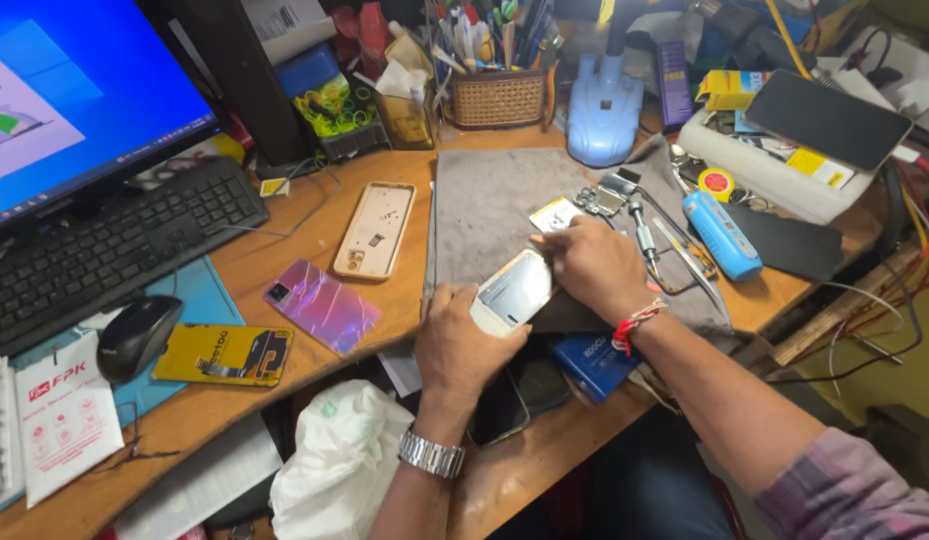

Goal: The person disassembles a mobile phone using tools, removing internal parts like the battery and motherboard, and then places the components into a new frame and screen assembly.

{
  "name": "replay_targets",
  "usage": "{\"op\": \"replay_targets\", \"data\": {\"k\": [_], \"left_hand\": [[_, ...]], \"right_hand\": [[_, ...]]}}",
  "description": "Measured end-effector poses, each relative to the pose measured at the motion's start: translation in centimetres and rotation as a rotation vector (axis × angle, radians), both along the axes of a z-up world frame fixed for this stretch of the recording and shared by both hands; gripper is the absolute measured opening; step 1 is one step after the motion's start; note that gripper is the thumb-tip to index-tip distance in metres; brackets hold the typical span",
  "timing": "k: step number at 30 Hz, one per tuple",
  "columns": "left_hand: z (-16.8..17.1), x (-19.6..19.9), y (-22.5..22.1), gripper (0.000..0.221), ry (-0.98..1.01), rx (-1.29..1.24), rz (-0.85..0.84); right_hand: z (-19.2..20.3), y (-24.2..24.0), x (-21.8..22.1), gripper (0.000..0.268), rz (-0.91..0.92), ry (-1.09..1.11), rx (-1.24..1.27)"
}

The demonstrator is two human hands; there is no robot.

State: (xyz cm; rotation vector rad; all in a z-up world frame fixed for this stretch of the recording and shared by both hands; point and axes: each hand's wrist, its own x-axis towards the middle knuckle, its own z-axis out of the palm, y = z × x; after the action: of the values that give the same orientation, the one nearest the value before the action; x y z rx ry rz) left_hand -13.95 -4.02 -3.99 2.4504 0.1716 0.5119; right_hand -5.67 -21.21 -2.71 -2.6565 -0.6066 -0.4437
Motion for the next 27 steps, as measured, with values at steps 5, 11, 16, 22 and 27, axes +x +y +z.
{"op": "replay_targets", "data": {"k": [5, 11, 16, 22, 27], "left_hand": [[-0.1, -0.4, -0.2, 0.063, 0.03, -0.01, 0.016], [-0.5, -0.3, -0.3, 0.067, -0.036, 0.03, 0.011], [-0.1, -0.2, -0.3, 0.065, 0.058, 0.038, 0.017], [0.5, -0.2, -0.3, 0.07, 0.084, 0.03, 0.004], [0.3, -0.2, -0.2, 0.07, 0.067, 0.04, -0.004]], "right_hand": [[-0.5, 0.0, 0.4, 0.025, 0.002, 0.002, -0.038], [-1.0, 0.3, 0.6, 0.026, 0.034, -0.051, -0.039], [1.8, -0.8, 2.7, 0.018, 0.161, -0.042, -0.01], [2.3, -3.6, 7.2, 0.015, 0.3, 0.076, 0.03], [-0.6, -1.8, 8.4, 0.016, 0.435, 0.186, 0.107]]}}
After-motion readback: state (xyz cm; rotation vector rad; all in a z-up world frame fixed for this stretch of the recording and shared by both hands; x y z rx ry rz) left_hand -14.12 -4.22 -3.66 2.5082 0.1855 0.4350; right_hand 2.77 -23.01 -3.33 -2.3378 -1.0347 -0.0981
